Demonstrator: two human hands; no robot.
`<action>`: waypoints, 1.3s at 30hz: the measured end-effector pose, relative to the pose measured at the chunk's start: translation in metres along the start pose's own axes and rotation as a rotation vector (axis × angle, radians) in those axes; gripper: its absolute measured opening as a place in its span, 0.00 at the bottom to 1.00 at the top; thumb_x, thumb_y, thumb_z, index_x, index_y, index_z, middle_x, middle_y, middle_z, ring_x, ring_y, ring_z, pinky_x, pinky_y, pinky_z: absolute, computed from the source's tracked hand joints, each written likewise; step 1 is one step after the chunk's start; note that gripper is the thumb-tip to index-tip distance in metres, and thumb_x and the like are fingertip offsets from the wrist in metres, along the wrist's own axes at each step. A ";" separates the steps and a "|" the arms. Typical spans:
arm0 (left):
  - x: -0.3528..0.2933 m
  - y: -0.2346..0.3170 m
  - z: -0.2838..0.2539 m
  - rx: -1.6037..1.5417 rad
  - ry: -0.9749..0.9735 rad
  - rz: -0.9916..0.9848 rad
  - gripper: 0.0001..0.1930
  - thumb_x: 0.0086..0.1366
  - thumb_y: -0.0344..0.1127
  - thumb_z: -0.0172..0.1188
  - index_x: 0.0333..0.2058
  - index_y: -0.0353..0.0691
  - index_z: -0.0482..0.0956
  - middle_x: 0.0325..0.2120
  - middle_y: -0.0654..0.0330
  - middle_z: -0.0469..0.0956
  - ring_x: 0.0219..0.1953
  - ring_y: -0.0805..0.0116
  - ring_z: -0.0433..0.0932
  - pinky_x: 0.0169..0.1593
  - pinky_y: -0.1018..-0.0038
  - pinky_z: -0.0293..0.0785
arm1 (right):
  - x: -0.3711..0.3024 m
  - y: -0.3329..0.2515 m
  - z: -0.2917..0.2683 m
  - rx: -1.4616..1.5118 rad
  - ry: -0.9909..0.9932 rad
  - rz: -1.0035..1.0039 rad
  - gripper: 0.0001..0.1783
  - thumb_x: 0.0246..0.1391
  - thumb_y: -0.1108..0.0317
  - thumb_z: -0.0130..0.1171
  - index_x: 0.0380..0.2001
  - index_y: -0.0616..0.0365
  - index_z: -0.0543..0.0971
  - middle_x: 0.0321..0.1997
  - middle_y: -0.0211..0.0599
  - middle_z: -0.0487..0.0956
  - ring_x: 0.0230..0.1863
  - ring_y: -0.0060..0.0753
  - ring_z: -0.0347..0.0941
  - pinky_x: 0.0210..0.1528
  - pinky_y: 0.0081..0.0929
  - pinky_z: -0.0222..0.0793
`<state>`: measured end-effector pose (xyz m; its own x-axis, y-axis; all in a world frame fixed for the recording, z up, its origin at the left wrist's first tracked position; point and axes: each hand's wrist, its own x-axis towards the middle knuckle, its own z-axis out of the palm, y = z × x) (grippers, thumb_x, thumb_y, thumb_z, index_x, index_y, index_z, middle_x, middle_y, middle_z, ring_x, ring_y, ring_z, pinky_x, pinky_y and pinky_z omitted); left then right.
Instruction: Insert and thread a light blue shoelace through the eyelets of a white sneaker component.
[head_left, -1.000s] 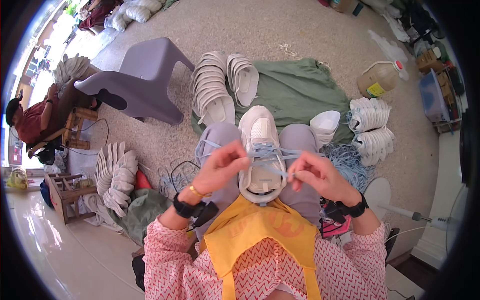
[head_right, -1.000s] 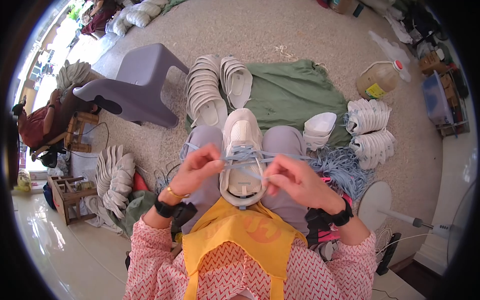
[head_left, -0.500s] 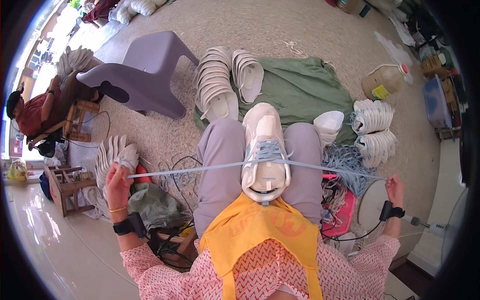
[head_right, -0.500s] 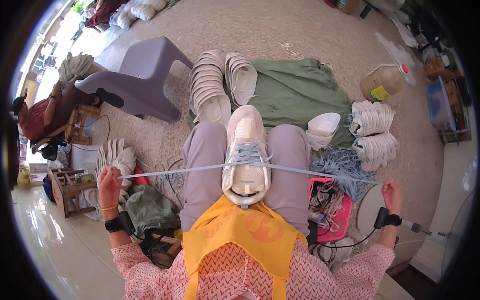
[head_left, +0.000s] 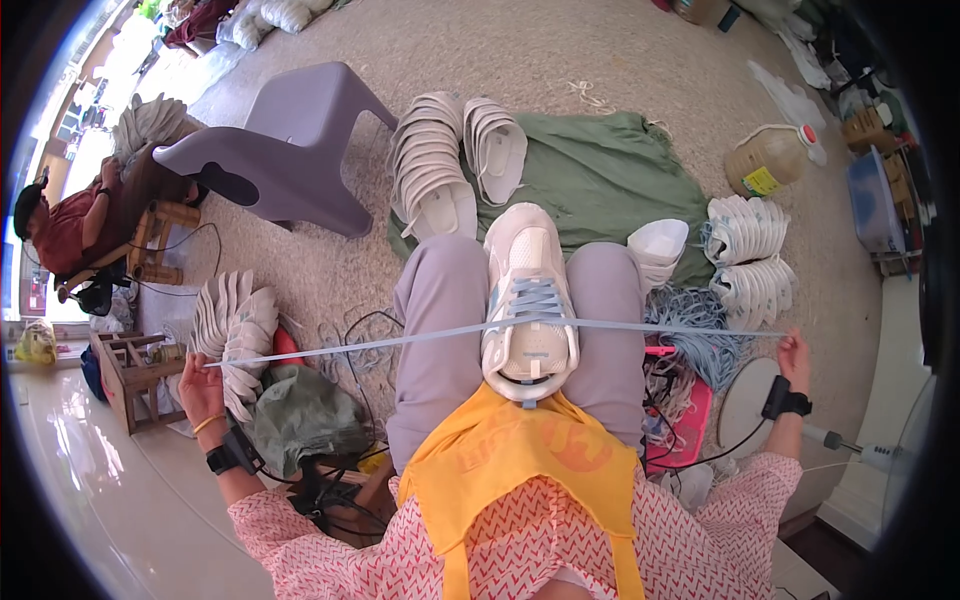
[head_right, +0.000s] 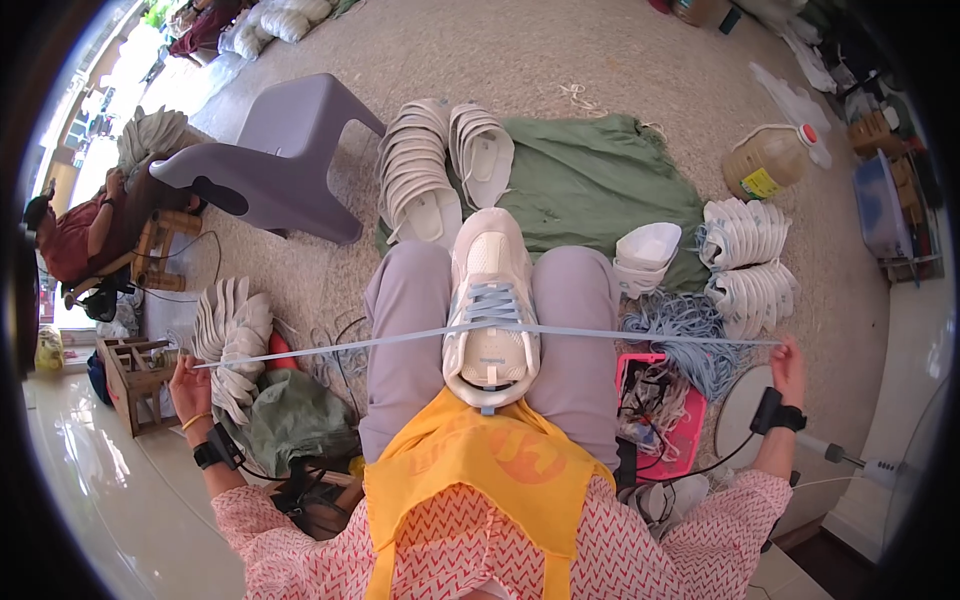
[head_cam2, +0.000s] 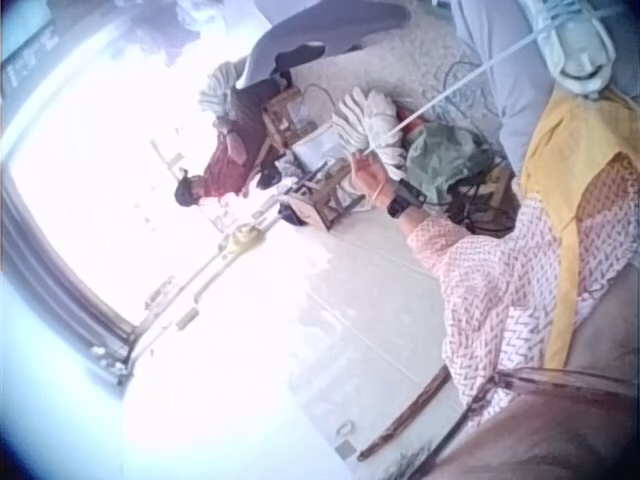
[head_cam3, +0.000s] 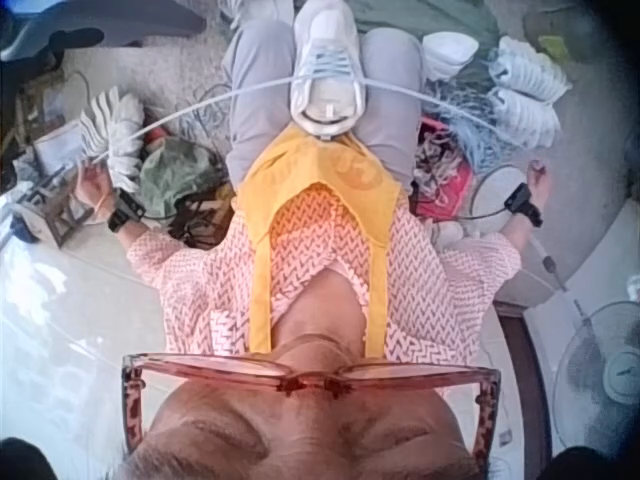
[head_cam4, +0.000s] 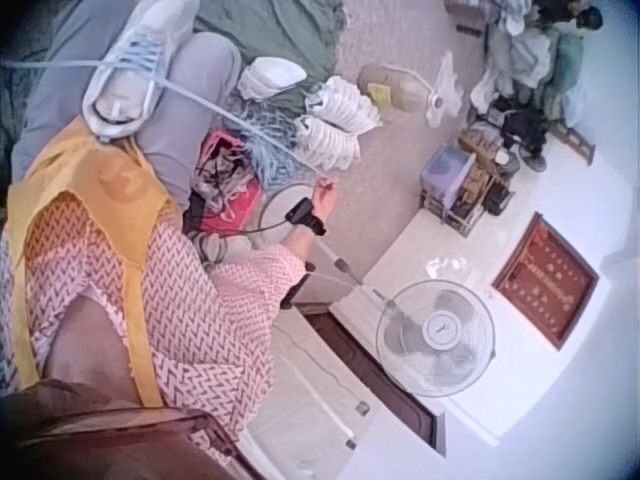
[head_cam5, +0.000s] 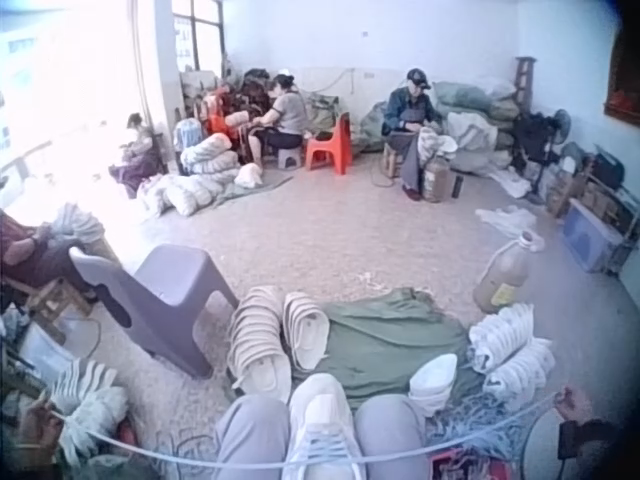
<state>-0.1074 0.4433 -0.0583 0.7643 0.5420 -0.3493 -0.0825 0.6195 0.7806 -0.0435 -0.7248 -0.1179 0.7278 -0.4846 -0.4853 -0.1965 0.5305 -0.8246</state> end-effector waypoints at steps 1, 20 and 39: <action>-0.006 0.005 -0.007 0.012 0.010 0.018 0.07 0.79 0.33 0.51 0.38 0.40 0.70 0.31 0.65 0.69 0.31 0.75 0.68 0.33 0.78 0.65 | 0.004 0.009 0.000 0.007 -0.013 0.018 0.03 0.66 0.75 0.59 0.37 0.59 0.74 0.27 0.29 0.73 0.26 0.20 0.69 0.27 0.17 0.68; -0.029 -0.025 0.010 0.911 0.107 0.165 0.04 0.70 0.29 0.63 0.38 0.42 0.76 0.31 0.64 0.79 0.28 0.78 0.74 0.29 0.82 0.70 | -0.061 0.069 0.104 -0.391 -0.006 0.007 0.08 0.68 0.68 0.61 0.46 0.61 0.80 0.35 0.28 0.81 0.28 0.20 0.74 0.30 0.18 0.72; -0.124 -0.206 0.308 1.288 -1.094 0.502 0.10 0.58 0.23 0.66 0.38 0.35 0.76 0.33 0.53 0.79 0.40 0.51 0.78 0.45 0.63 0.74 | -0.241 0.151 0.436 -1.174 -0.948 -0.297 0.10 0.59 0.69 0.68 0.40 0.66 0.84 0.28 0.33 0.84 0.22 0.17 0.72 0.25 0.20 0.67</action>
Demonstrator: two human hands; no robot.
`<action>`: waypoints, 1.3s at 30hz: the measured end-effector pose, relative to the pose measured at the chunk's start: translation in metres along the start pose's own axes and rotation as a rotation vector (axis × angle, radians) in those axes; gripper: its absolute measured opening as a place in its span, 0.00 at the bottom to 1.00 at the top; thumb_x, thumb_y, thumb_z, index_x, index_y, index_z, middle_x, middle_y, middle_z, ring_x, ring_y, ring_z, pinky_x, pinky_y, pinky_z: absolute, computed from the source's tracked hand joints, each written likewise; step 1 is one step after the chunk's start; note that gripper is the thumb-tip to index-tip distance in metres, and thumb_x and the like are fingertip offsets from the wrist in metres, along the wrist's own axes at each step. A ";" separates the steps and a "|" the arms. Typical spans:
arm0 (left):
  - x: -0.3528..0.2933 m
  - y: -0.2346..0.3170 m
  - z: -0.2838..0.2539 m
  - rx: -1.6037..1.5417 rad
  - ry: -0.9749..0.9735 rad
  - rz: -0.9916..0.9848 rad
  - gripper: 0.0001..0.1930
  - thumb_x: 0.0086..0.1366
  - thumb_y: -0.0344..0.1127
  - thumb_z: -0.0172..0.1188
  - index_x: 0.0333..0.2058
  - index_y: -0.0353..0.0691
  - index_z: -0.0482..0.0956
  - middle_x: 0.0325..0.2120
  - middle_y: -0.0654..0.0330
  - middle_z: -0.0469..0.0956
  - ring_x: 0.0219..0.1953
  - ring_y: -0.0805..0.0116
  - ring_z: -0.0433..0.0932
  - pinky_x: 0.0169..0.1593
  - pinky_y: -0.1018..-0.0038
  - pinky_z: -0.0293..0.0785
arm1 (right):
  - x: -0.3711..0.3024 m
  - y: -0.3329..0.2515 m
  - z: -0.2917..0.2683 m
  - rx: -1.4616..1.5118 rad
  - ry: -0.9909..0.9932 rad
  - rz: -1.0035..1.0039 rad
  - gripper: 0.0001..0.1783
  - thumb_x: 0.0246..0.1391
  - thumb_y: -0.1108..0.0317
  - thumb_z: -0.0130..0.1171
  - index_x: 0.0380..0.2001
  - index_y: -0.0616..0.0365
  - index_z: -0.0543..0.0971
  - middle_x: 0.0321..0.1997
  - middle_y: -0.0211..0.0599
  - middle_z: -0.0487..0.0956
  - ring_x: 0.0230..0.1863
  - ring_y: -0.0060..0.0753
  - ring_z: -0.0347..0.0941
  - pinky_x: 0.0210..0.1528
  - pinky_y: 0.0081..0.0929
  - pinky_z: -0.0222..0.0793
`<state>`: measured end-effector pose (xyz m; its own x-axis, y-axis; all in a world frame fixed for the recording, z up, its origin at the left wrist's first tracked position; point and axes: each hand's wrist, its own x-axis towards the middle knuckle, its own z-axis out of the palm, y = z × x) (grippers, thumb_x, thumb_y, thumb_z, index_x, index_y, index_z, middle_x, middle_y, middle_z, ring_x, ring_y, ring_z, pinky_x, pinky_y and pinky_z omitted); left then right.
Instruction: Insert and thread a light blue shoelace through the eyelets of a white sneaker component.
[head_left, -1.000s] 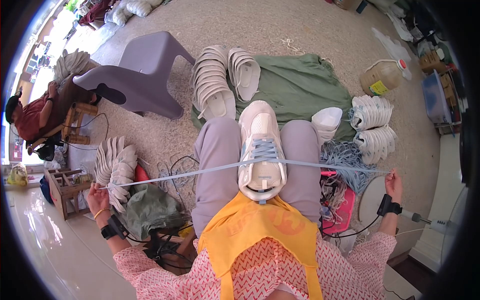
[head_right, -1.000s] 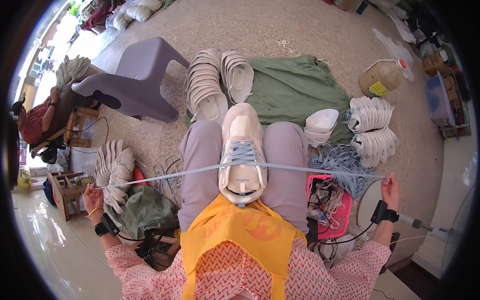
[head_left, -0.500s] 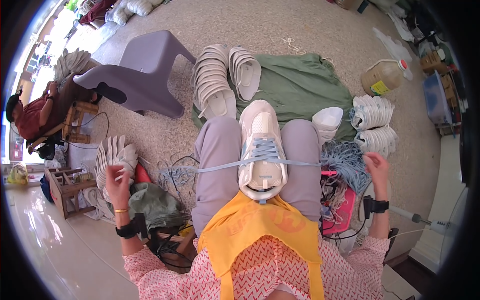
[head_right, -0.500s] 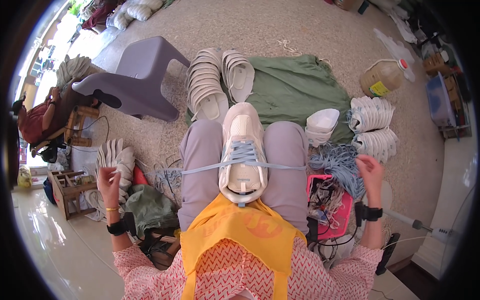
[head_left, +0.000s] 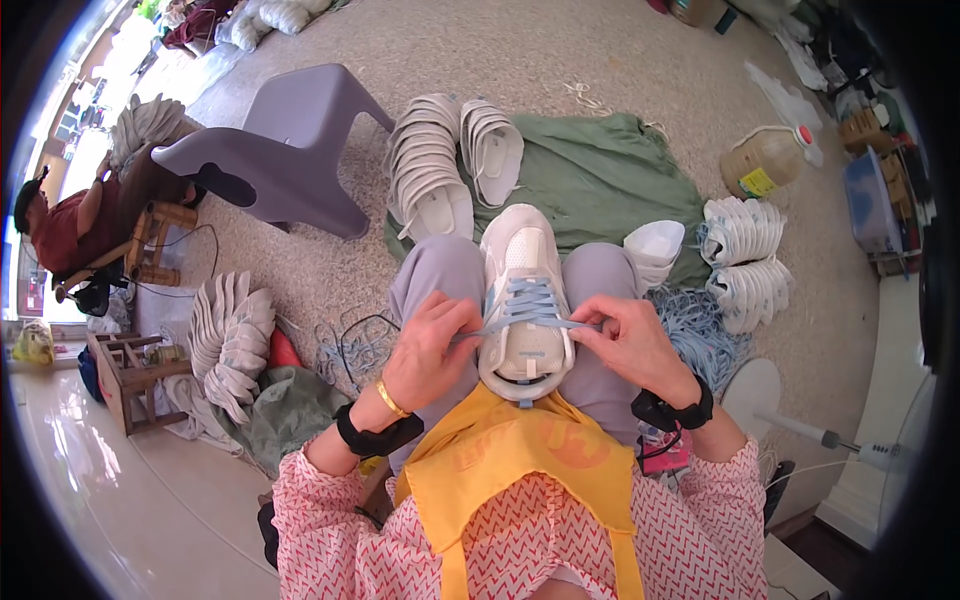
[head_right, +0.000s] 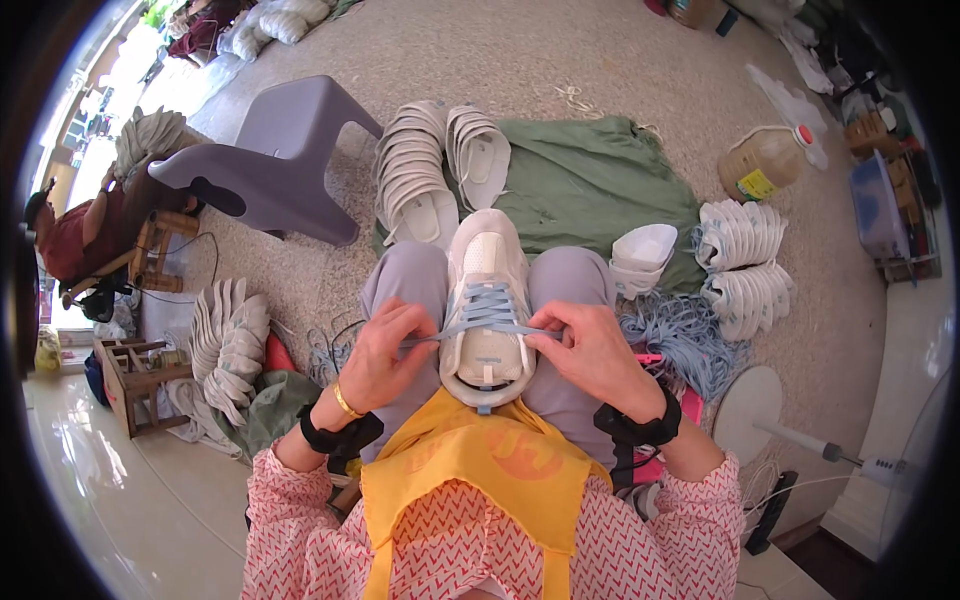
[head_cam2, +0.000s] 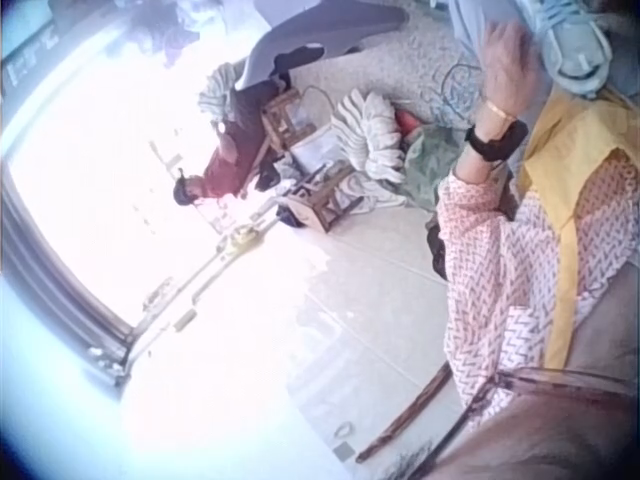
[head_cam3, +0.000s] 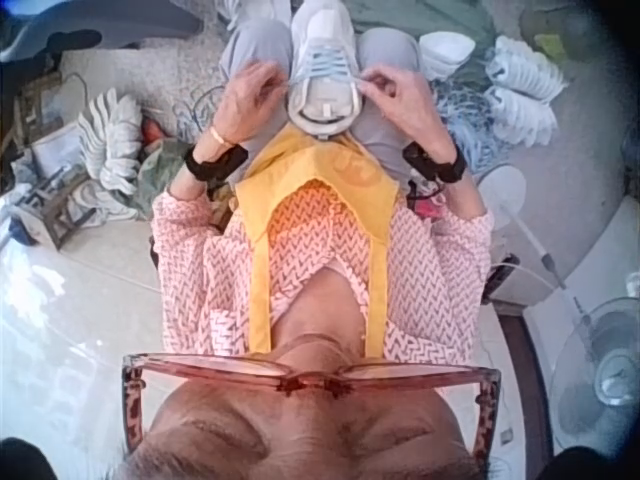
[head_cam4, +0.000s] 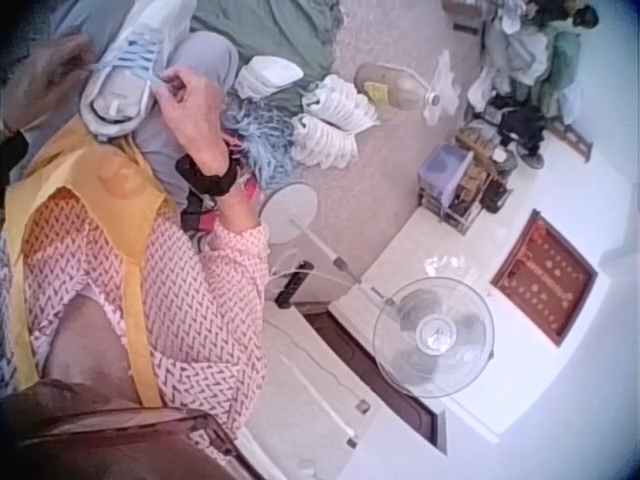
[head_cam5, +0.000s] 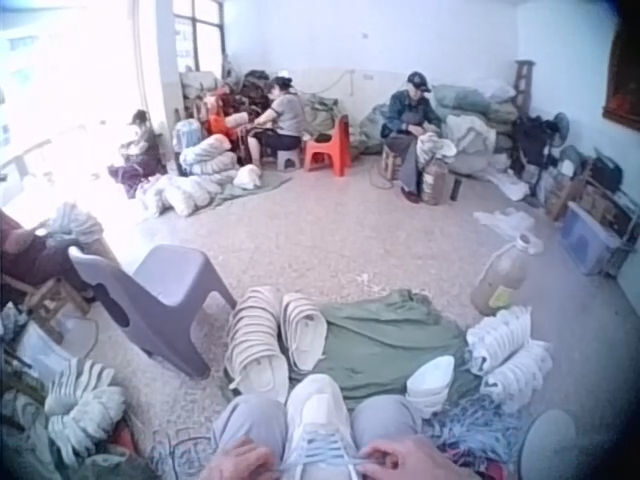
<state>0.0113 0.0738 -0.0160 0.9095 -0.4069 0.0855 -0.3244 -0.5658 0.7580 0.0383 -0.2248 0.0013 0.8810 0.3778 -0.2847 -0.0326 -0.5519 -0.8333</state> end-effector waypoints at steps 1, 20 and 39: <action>0.003 -0.001 -0.003 0.000 0.001 -0.002 0.10 0.58 0.23 0.66 0.38 0.35 0.76 0.33 0.53 0.79 0.40 0.51 0.78 0.45 0.63 0.74 | 0.000 0.001 -0.001 0.000 -0.002 0.000 0.10 0.59 0.69 0.68 0.40 0.66 0.84 0.28 0.33 0.84 0.22 0.17 0.72 0.25 0.20 0.67; 0.057 0.024 -0.019 -0.756 -0.240 0.064 0.08 0.73 0.34 0.62 0.42 0.37 0.74 0.31 0.67 0.77 0.35 0.81 0.74 0.40 0.77 0.73 | -0.022 -0.037 -0.038 0.405 -0.190 0.211 0.07 0.62 0.74 0.65 0.41 0.65 0.85 0.31 0.27 0.84 0.27 0.11 0.76 0.29 0.13 0.71; 0.011 -0.038 -0.098 -0.597 0.054 -0.372 0.12 0.71 0.39 0.66 0.36 0.41 0.72 0.26 0.67 0.74 0.31 0.78 0.74 0.35 0.80 0.67 | -0.065 0.010 -0.032 0.271 -0.031 0.214 0.07 0.59 0.78 0.67 0.41 0.66 0.84 0.35 0.32 0.86 0.31 0.15 0.81 0.34 0.16 0.77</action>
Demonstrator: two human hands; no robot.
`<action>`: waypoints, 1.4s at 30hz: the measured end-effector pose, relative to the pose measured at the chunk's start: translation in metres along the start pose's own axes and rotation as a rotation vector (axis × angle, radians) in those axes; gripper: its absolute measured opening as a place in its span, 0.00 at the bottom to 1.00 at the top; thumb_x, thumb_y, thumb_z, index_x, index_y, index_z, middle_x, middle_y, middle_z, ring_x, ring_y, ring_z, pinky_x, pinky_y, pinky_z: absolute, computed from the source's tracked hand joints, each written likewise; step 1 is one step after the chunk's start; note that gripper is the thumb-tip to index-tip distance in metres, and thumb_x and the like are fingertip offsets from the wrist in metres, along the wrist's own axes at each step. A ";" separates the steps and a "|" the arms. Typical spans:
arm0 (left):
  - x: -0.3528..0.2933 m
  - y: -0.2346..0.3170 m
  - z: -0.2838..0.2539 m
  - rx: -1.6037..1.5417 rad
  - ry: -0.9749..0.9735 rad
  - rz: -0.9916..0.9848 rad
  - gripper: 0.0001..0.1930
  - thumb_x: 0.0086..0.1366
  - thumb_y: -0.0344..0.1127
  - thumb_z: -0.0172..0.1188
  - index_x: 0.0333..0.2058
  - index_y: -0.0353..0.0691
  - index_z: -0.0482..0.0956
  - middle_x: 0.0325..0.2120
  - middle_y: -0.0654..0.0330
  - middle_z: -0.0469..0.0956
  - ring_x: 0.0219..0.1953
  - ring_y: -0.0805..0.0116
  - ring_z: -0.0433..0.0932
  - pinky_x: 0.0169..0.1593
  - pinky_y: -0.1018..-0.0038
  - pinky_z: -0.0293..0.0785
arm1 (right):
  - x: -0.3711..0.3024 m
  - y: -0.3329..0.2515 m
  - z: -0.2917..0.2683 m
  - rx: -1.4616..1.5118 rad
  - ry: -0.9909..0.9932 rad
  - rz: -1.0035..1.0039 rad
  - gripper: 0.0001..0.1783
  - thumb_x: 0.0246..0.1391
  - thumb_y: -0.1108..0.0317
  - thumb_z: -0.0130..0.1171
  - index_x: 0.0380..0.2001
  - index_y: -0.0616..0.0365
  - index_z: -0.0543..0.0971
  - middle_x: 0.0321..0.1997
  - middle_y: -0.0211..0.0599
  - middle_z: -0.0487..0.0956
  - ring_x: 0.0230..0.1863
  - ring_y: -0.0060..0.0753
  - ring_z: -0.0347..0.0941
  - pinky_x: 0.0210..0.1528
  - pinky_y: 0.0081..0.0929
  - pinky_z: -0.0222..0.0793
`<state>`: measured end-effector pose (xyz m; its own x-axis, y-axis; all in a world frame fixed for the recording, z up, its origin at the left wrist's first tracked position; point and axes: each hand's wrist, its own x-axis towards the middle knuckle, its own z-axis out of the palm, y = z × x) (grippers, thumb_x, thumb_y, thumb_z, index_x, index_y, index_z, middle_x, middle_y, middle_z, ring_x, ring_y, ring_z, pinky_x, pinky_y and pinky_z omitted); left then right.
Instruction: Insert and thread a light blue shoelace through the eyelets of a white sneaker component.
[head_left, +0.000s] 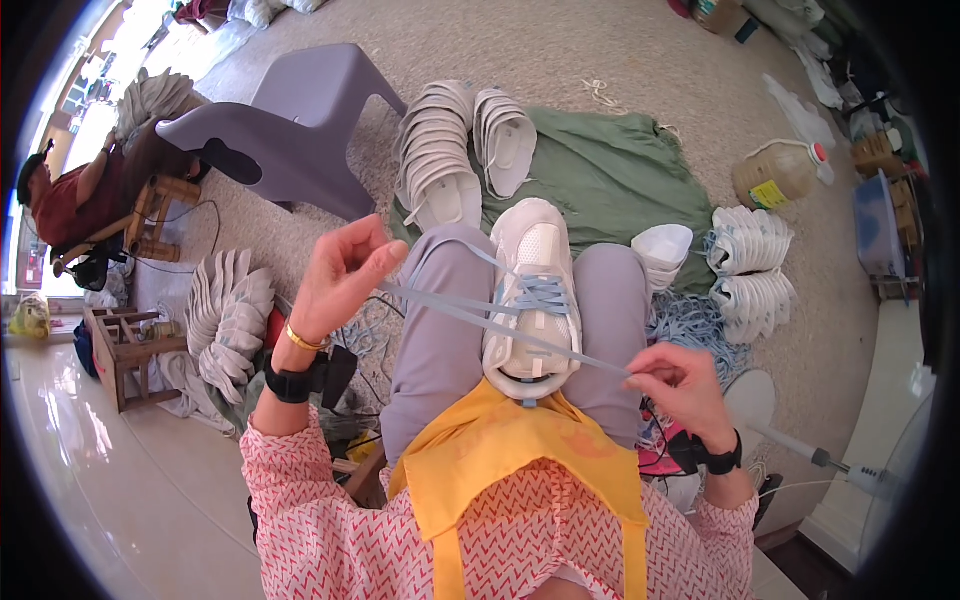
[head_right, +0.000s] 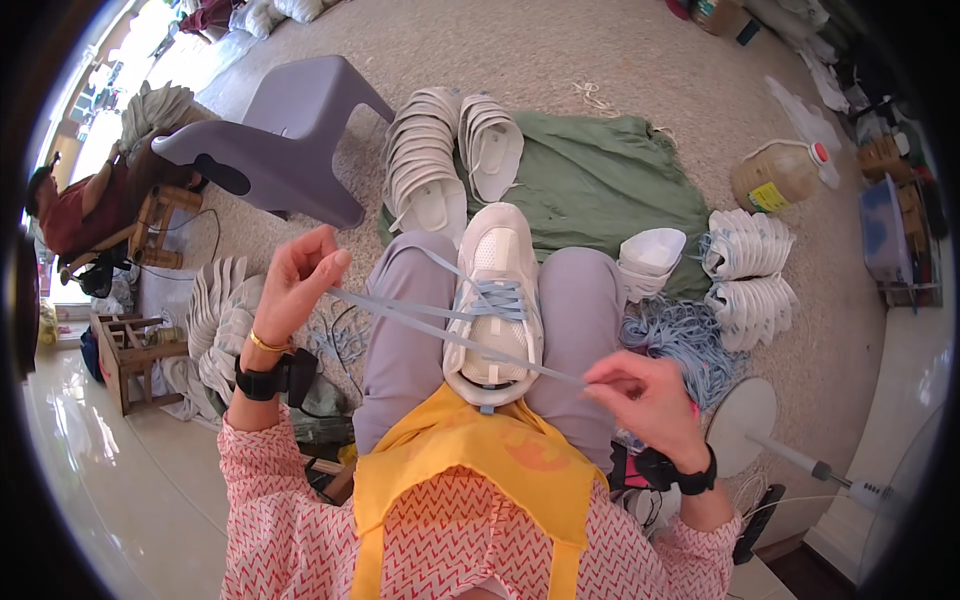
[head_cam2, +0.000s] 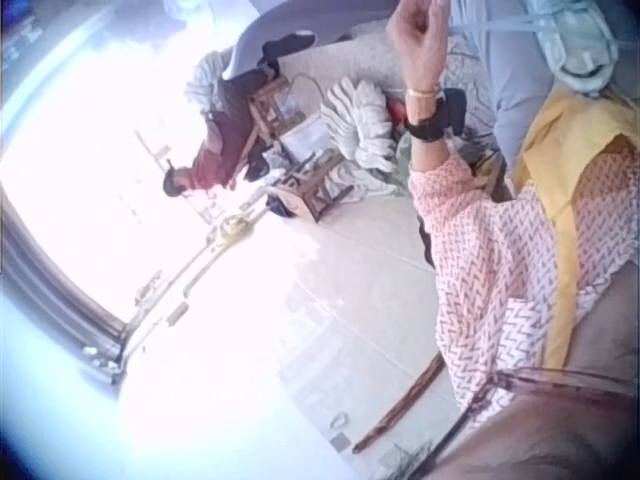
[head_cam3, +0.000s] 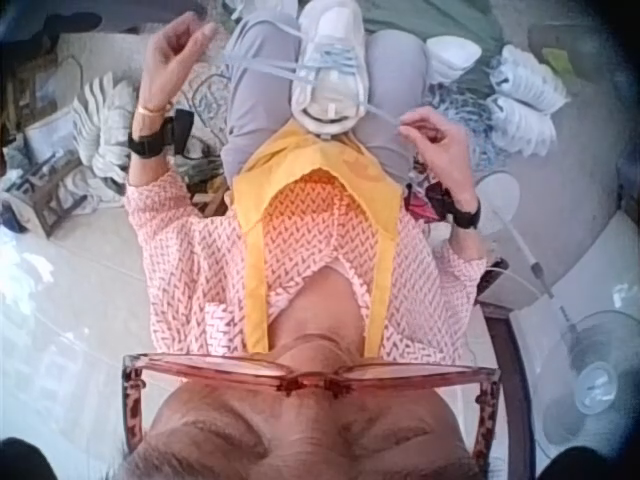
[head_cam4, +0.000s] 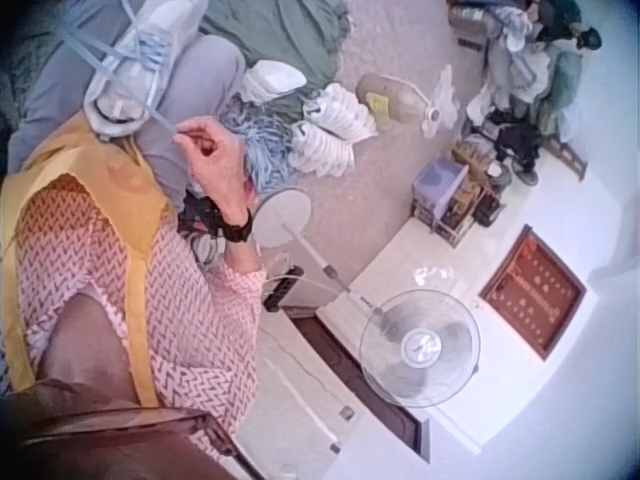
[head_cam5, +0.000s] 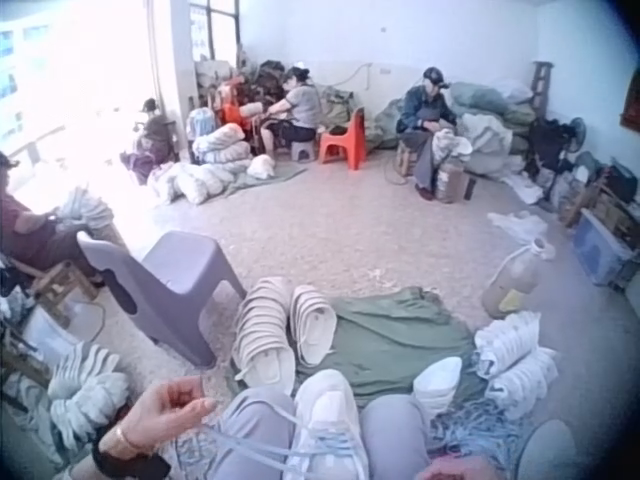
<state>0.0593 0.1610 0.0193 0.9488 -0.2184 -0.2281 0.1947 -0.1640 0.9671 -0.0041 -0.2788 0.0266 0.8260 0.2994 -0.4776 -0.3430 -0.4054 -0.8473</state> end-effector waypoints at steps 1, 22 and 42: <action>0.000 -0.007 -0.007 0.365 0.066 -0.042 0.11 0.70 0.36 0.67 0.36 0.40 0.73 0.28 0.63 0.75 0.31 0.77 0.75 0.33 0.78 0.68 | 0.006 -0.010 0.011 0.001 0.005 -0.002 0.07 0.59 0.78 0.67 0.41 0.66 0.84 0.35 0.32 0.86 0.31 0.15 0.81 0.34 0.16 0.77; -0.013 -0.022 0.132 0.307 -0.053 0.186 0.05 0.65 0.24 0.63 0.38 0.32 0.76 0.23 0.56 0.77 0.23 0.66 0.76 0.30 0.71 0.71 | 0.051 -0.008 0.067 -0.653 0.034 -0.816 0.13 0.51 0.74 0.66 0.41 0.56 0.78 0.37 0.34 0.78 0.29 0.34 0.79 0.30 0.32 0.75; 0.010 -0.006 0.152 0.873 -0.131 0.212 0.08 0.64 0.28 0.58 0.37 0.32 0.71 0.23 0.46 0.79 0.29 0.40 0.80 0.32 0.49 0.73 | 0.056 0.001 0.070 -0.583 0.040 -1.026 0.15 0.48 0.77 0.62 0.42 0.61 0.80 0.41 0.37 0.78 0.32 0.42 0.80 0.34 0.35 0.78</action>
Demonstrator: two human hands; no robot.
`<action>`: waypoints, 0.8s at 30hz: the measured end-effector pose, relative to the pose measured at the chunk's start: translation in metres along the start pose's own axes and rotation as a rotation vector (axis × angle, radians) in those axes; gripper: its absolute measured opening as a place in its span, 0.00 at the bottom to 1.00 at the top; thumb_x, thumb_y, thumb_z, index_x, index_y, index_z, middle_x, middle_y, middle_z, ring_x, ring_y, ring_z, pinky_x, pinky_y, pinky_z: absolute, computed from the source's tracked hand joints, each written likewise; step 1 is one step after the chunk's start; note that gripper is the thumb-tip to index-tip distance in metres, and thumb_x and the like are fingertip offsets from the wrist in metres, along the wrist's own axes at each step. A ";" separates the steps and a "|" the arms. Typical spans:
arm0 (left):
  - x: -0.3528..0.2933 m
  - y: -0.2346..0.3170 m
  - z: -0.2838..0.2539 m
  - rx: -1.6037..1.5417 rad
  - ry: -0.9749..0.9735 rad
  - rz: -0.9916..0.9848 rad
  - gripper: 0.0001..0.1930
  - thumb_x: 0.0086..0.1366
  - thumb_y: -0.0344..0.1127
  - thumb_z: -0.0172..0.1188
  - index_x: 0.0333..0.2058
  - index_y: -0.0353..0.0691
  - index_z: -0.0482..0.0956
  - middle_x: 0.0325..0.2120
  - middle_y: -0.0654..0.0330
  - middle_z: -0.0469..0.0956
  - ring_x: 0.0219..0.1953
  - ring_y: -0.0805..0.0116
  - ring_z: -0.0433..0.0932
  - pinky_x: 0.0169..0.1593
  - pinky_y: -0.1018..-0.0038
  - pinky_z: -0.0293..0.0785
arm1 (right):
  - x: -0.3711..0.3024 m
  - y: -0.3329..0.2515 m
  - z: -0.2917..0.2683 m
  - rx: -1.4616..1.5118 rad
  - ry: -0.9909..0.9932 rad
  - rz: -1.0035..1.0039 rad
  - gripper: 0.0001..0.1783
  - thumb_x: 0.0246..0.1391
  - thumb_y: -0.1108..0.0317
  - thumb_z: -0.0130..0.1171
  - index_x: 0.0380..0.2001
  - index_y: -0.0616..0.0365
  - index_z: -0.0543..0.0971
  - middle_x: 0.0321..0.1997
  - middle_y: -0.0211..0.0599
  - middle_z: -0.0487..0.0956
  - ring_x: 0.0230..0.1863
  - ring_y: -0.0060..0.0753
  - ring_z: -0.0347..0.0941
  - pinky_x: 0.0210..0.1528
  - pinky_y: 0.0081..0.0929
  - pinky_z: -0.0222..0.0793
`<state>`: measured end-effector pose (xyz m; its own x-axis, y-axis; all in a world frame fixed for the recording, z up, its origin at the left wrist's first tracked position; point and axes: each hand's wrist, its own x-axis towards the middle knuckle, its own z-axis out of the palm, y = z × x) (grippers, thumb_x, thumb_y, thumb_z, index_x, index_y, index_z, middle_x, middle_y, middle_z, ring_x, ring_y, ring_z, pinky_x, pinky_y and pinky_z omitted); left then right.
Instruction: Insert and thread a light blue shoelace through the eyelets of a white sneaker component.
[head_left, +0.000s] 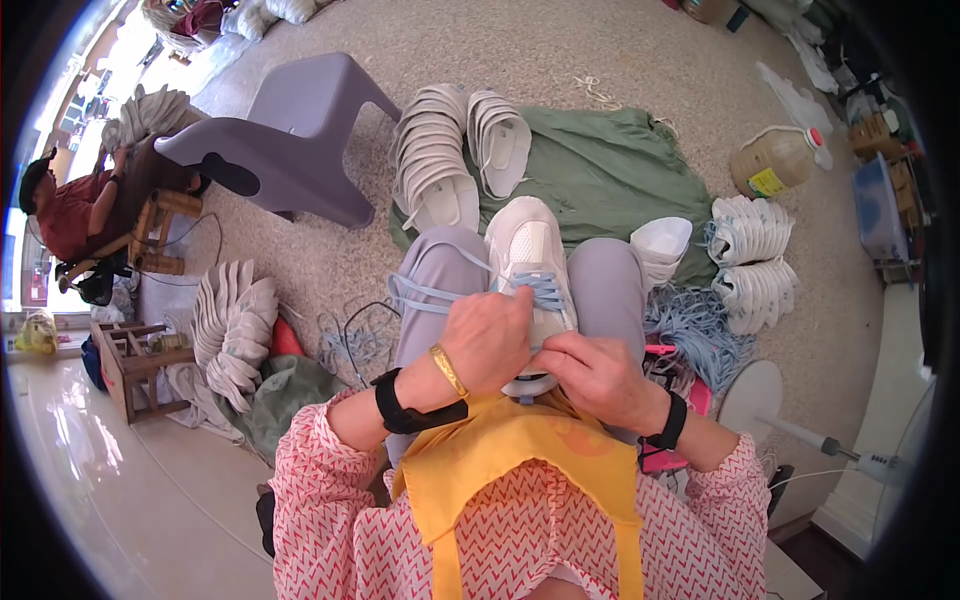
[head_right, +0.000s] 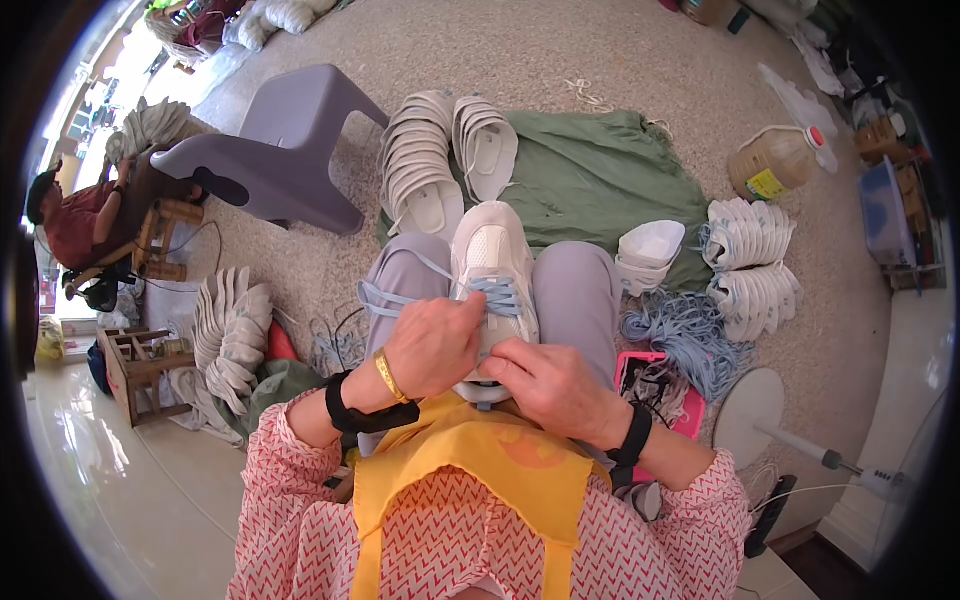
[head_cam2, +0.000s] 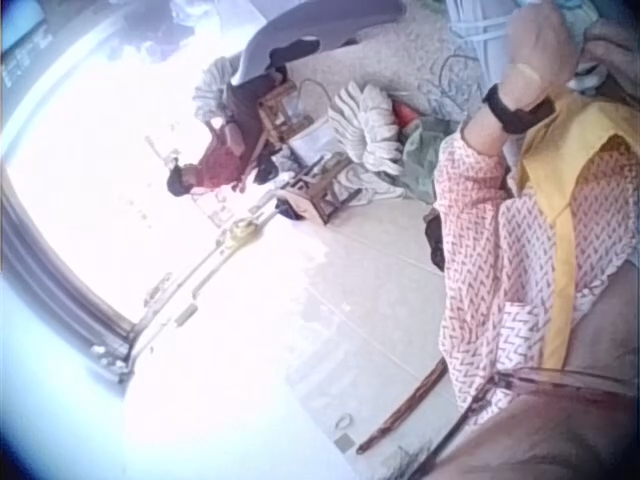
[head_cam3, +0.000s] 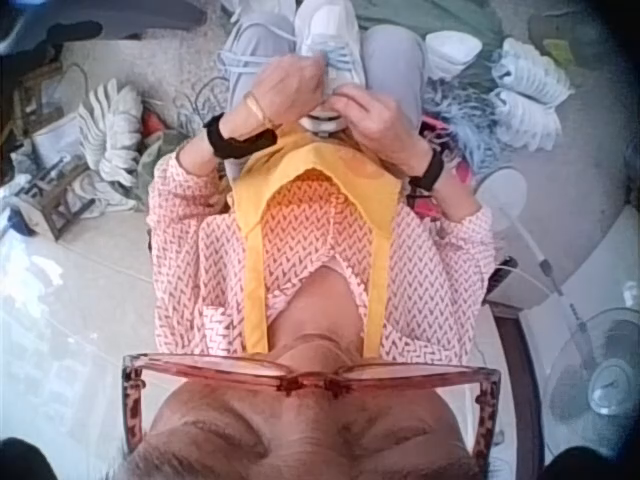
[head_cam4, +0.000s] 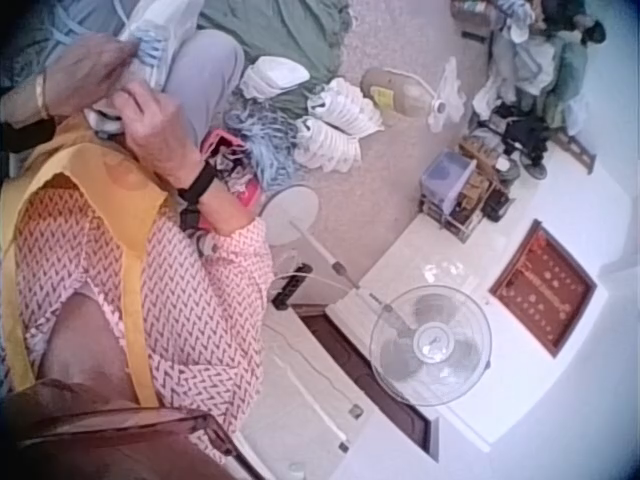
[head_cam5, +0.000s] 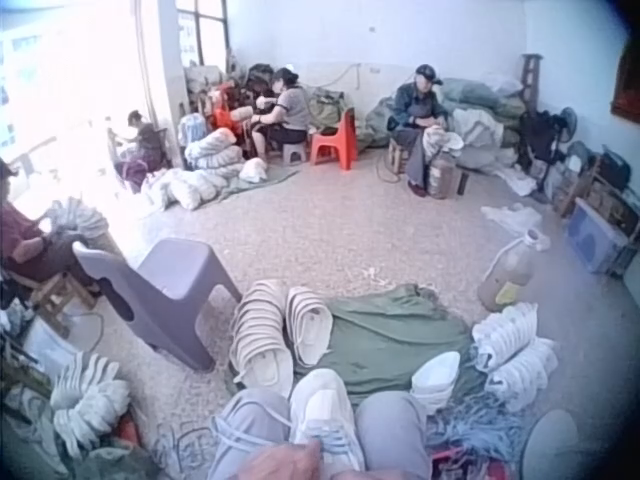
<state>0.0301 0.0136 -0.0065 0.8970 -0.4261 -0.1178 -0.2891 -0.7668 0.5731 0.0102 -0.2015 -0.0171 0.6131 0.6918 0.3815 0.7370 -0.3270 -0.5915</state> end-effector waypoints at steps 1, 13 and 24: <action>0.002 0.001 0.000 0.014 -0.023 0.025 0.08 0.63 0.28 0.58 0.38 0.32 0.71 0.23 0.47 0.79 0.29 0.40 0.80 0.32 0.49 0.73 | 0.000 0.000 0.000 0.001 0.003 0.000 0.15 0.48 0.77 0.62 0.42 0.61 0.80 0.41 0.37 0.78 0.32 0.42 0.80 0.34 0.35 0.78; 0.001 -0.021 0.021 -0.367 0.186 0.180 0.07 0.62 0.24 0.59 0.37 0.35 0.71 0.24 0.48 0.77 0.30 0.40 0.78 0.34 0.54 0.73 | 0.009 -0.007 -0.014 0.276 0.088 0.362 0.11 0.54 0.79 0.65 0.41 0.58 0.81 0.38 0.39 0.78 0.32 0.45 0.80 0.34 0.36 0.77; 0.000 -0.003 0.031 -0.229 0.258 0.014 0.06 0.62 0.24 0.59 0.37 0.35 0.71 0.25 0.46 0.79 0.32 0.39 0.79 0.35 0.51 0.73 | 0.030 0.014 -0.004 -0.255 -0.127 0.326 0.05 0.52 0.77 0.61 0.33 0.62 0.77 0.39 0.42 0.75 0.42 0.46 0.79 0.40 0.39 0.77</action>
<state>0.0203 0.0012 -0.0329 0.9569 -0.2782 0.0834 -0.2455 -0.6214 0.7441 0.0396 -0.1881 -0.0110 0.7974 0.5945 0.1033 0.5669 -0.6793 -0.4661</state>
